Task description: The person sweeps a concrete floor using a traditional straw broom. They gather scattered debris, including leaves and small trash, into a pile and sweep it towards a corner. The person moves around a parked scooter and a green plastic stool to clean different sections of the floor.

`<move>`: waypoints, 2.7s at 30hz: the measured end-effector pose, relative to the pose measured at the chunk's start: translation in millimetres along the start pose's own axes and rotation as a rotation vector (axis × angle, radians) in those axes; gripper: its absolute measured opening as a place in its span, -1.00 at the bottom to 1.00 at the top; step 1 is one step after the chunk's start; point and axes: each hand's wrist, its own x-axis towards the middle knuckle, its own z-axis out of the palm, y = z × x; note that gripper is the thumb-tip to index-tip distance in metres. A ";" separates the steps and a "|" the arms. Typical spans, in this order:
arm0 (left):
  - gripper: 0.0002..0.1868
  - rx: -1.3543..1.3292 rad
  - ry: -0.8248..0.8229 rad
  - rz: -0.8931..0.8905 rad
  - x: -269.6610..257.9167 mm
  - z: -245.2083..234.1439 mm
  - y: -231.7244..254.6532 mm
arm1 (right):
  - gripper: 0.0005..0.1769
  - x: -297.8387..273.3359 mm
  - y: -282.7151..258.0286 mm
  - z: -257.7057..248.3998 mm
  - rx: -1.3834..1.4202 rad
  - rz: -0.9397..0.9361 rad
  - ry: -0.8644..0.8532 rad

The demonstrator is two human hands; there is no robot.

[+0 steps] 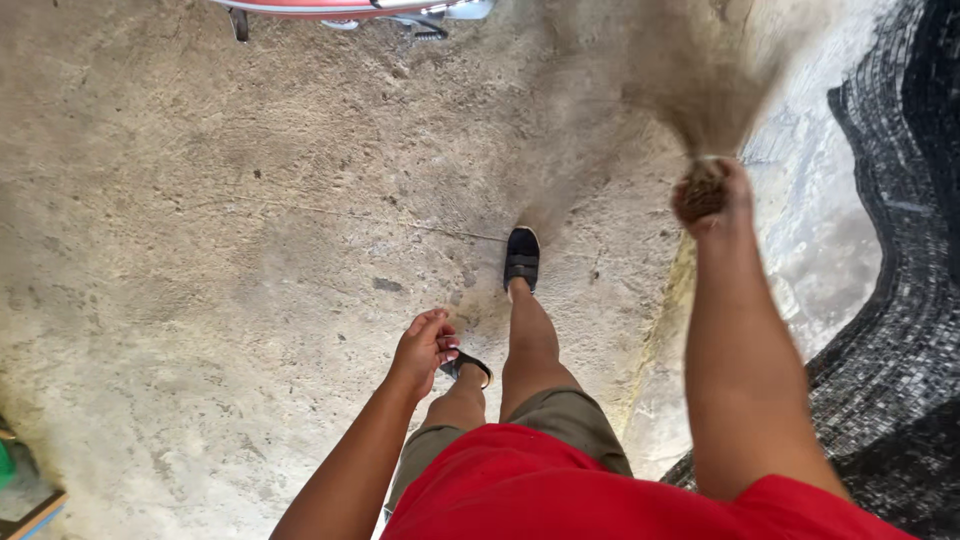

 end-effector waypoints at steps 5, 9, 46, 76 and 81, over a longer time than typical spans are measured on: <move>-0.74 -0.135 -0.013 0.064 -0.1 -19.2 -11.9 | -0.68 -20.0 3.9 0.1 -0.107 -0.210 -0.052; -0.74 -0.232 -0.041 0.140 -9.4 -30.4 -22.5 | -0.43 -30.5 111.4 -27.1 -0.028 -0.011 -0.783; -0.50 -1.984 0.006 0.887 -263.2 -283.7 -349.7 | -0.28 -508.7 643.7 -156.4 -2.199 -0.596 -2.599; -0.56 -1.657 0.277 1.739 -429.5 -524.5 -234.1 | -0.11 -776.6 812.1 -126.2 -0.859 -0.266 -3.568; -0.50 -1.773 0.599 1.595 -489.1 -519.8 -263.2 | -0.09 -778.2 820.1 -149.1 -0.805 0.155 -3.553</move>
